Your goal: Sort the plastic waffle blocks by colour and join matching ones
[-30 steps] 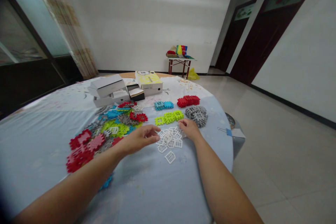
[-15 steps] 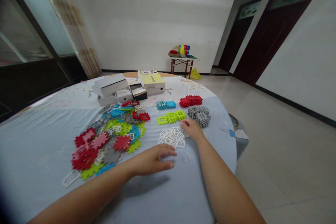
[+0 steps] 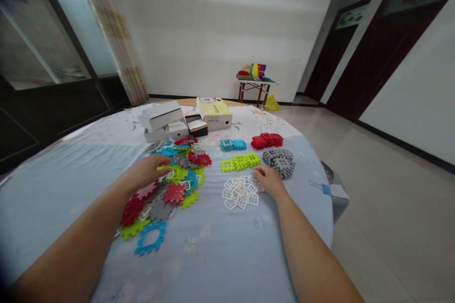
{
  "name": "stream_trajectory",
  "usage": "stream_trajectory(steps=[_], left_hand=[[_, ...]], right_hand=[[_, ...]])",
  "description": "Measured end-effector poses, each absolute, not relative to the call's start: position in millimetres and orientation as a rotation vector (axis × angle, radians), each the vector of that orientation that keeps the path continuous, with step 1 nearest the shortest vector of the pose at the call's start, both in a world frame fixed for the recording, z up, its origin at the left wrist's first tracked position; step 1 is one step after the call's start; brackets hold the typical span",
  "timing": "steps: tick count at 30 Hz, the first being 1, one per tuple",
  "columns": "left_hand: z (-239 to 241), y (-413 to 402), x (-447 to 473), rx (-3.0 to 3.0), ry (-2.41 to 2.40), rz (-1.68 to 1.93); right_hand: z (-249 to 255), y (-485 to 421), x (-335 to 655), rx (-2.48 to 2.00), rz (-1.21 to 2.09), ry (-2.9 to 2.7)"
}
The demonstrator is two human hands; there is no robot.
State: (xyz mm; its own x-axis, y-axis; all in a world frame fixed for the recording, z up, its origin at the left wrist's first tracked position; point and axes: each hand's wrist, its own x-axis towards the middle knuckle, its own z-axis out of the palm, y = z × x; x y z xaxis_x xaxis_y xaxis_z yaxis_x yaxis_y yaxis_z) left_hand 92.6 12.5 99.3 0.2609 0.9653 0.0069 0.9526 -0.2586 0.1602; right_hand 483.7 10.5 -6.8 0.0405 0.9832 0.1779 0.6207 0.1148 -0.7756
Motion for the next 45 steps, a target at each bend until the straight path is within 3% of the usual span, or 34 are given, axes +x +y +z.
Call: stream_trajectory(steps=[7,45], left_hand=[[90.3,9.0,93.7,2.433,1.877,-0.031],[86.9,21.8,80.9,2.263,1.836,0.218]], right_hand=[[-5.4,9.5,482.6,-1.59,0.61,-1.69],[-7.5,10.9,483.9,-1.6,0.61,-1.699]])
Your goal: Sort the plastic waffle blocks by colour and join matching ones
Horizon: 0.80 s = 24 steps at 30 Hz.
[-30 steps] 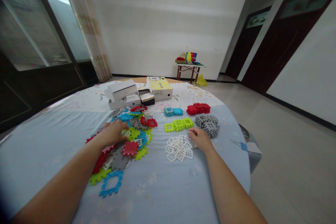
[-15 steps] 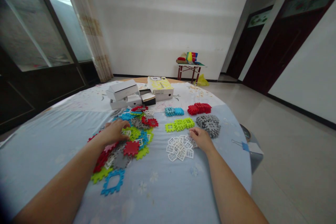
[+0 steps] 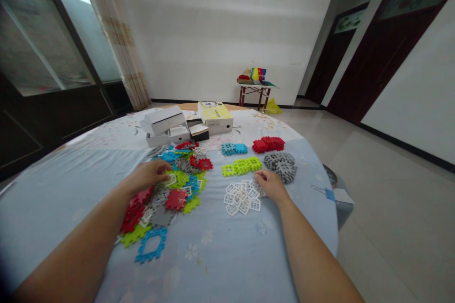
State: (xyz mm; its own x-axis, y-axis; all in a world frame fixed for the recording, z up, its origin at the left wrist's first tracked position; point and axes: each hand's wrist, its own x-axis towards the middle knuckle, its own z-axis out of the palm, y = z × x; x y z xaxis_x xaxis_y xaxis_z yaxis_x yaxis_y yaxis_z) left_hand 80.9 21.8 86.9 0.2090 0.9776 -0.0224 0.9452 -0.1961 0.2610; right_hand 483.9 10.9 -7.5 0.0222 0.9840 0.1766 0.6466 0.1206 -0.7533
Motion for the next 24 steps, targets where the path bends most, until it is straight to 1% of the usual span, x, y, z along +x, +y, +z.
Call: stream_trajectory(steps=[8,11,13,15,18,21,24], left_hand=[[92.4,23.3,73.4,2.171,1.752,0.343],[98.3,19.5,83.6,2.177,1.776,0.506],[101.6,14.4,97.1,2.159,1.705,0.643],[102.7,6.9,115.1,2.114,1.555,0.701],[98.2,-7.2,146.5,2.082,1.33,0.647],[86.0,-20.9,179.9,2.057,1.224,0.577],[73.1,-30.5,210.6,1.935,1.215,0.671]], right_hand=[[-7.7,12.5,484.9,-1.618,0.577,-1.728],[-7.2,12.4,483.9,-1.618,0.563,-1.726],[-6.4,12.0,483.2,-1.611,0.562,-1.727],[-5.6,11.7,482.8,-1.605,0.567,-1.722],[-5.0,11.6,482.6,-1.597,0.576,-1.713],[-5.0,12.0,482.7,-1.599,0.579,-1.717],[-5.4,12.5,482.9,-1.603,0.594,-1.717]])
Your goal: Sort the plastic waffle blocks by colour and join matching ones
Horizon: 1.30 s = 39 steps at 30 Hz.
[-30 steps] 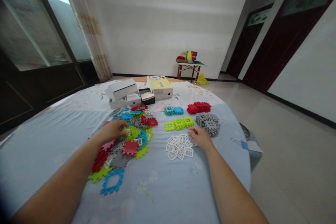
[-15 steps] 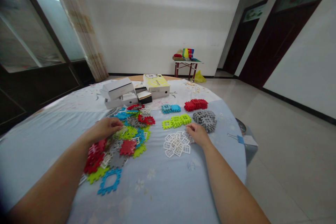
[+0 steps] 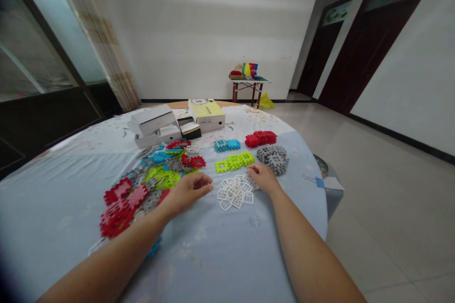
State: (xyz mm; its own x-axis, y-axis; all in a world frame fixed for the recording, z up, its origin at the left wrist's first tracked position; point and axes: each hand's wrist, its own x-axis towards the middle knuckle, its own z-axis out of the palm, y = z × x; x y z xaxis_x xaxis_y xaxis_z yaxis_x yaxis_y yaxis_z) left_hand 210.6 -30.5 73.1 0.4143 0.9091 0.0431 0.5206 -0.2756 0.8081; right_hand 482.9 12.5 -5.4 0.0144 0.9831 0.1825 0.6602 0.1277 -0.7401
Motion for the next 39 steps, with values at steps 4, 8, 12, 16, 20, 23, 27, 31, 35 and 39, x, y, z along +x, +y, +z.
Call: stream_trajectory(steps=[4,8,12,16,20,23,27,31,35,39], left_hand=[[72.1,-32.8,228.1,1.806,1.168,0.793],[86.6,-23.0,203.1,1.879,1.232,0.832],[100.5,-6.6,156.3,1.97,1.404,0.773],[108.3,4.6,120.8,2.077,1.659,0.66],[107.4,5.5,113.1,2.159,1.672,0.517],[103.8,1.7,119.4,2.235,1.552,0.379],[102.8,-6.3,124.6,2.279,1.442,0.13],[103.7,-13.4,122.0,2.343,1.438,-0.081],[101.9,-16.4,122.6,2.417,1.492,-0.214],[102.7,-16.1,123.8,2.424,1.496,-0.208]], right_hand=[[-4.7,11.7,483.3,-1.594,0.613,-1.716],[-3.5,10.6,483.5,-1.585,0.606,-1.731],[-4.6,11.7,484.0,-1.609,0.608,-1.727],[-4.9,12.0,484.4,-1.613,0.592,-1.748],[-4.2,10.8,484.3,-1.621,0.592,-1.741],[-4.6,10.5,484.6,-1.621,0.592,-1.726],[-5.0,10.4,485.1,-1.616,0.589,-1.727],[-5.3,10.6,485.2,-1.619,0.596,-1.721],[-6.6,11.8,485.3,-1.61,0.605,-1.711],[-5.3,11.3,484.0,-1.61,0.618,-1.703]])
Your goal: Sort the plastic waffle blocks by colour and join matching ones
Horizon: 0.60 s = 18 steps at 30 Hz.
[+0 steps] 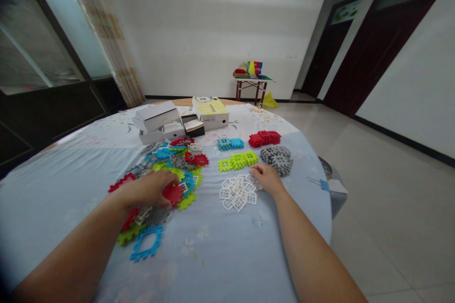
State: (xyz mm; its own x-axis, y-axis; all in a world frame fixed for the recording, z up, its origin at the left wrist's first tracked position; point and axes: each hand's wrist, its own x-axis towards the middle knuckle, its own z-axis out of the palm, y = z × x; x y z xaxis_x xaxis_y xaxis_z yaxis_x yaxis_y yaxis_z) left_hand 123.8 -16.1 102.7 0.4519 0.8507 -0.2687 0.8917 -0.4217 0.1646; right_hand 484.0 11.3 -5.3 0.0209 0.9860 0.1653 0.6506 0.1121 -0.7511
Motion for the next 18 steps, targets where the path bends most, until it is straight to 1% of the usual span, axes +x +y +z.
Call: stream_trajectory(steps=[7,12,15,18], left_hand=[[107.4,-11.6,121.4,2.465,1.41,0.15],[100.2,-11.2,136.5,2.457,1.376,0.265],[92.6,-11.6,149.2,2.512,1.323,0.373],[84.7,-11.9,160.2,2.551,1.312,0.456]], right_hand=[[1.0,8.6,479.8,-1.592,0.604,-1.711],[5.8,7.1,478.5,-1.576,0.557,-1.664],[18.2,0.6,468.5,-1.512,0.458,-1.615],[36.5,-9.9,444.6,-1.381,0.453,-1.65]])
